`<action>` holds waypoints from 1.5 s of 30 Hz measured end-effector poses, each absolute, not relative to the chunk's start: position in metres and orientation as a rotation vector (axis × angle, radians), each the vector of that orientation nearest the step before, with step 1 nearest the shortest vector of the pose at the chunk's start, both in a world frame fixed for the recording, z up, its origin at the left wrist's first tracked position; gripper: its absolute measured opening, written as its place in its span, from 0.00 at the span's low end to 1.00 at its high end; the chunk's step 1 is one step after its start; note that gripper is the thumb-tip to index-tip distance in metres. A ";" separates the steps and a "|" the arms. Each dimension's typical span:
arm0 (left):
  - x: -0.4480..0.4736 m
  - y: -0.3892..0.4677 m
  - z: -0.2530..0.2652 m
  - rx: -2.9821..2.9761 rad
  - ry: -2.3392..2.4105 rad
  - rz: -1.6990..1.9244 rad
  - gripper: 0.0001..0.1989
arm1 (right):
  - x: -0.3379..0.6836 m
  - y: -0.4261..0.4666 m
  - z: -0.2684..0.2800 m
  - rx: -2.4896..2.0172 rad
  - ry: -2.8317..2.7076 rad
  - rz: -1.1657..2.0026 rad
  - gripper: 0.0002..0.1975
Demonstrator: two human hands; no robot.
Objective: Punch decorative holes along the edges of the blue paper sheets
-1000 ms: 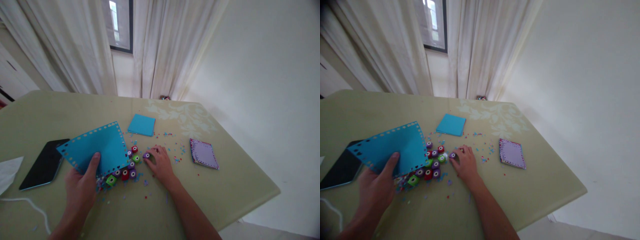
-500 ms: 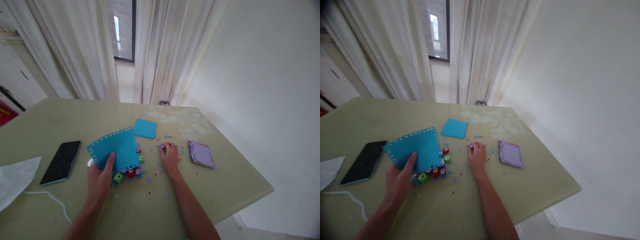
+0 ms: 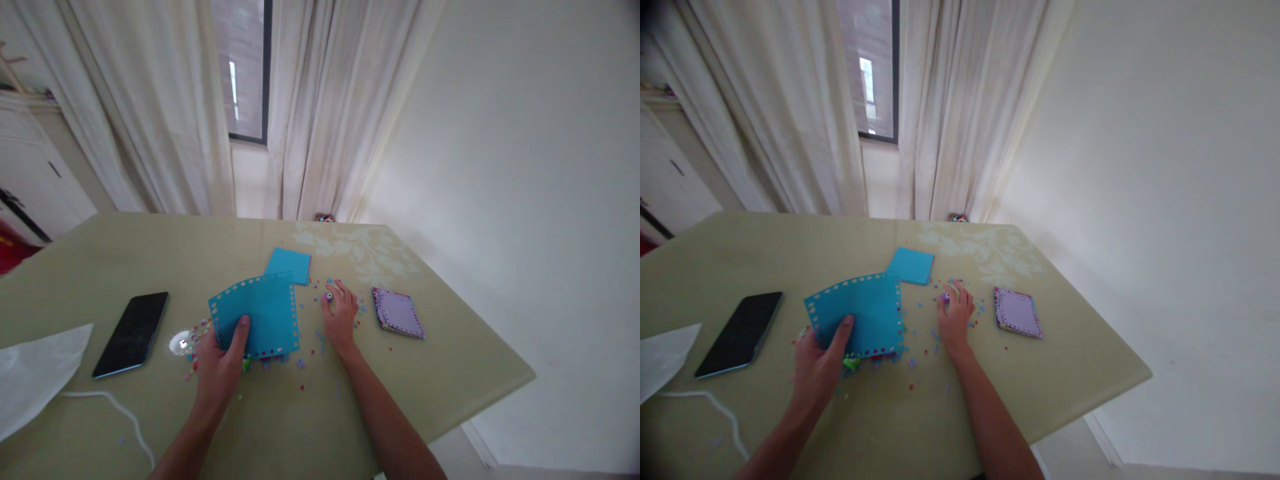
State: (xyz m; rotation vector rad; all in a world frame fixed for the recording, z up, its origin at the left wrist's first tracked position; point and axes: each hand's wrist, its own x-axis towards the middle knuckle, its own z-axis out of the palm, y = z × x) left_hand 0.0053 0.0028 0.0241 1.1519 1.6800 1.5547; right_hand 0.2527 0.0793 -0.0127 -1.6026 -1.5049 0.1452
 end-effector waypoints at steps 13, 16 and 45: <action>0.022 -0.003 0.026 1.299 1.470 1.433 0.25 | 0.228 0.042 0.070 -1.129 -1.225 0.914 0.11; 0.023 -0.003 0.027 1.276 1.395 1.451 0.25 | 0.236 0.034 0.070 -1.134 -1.140 0.901 0.12; 0.074 -0.036 0.019 1.310 1.171 1.110 0.27 | 0.333 -0.057 0.016 -1.274 -0.766 0.978 0.17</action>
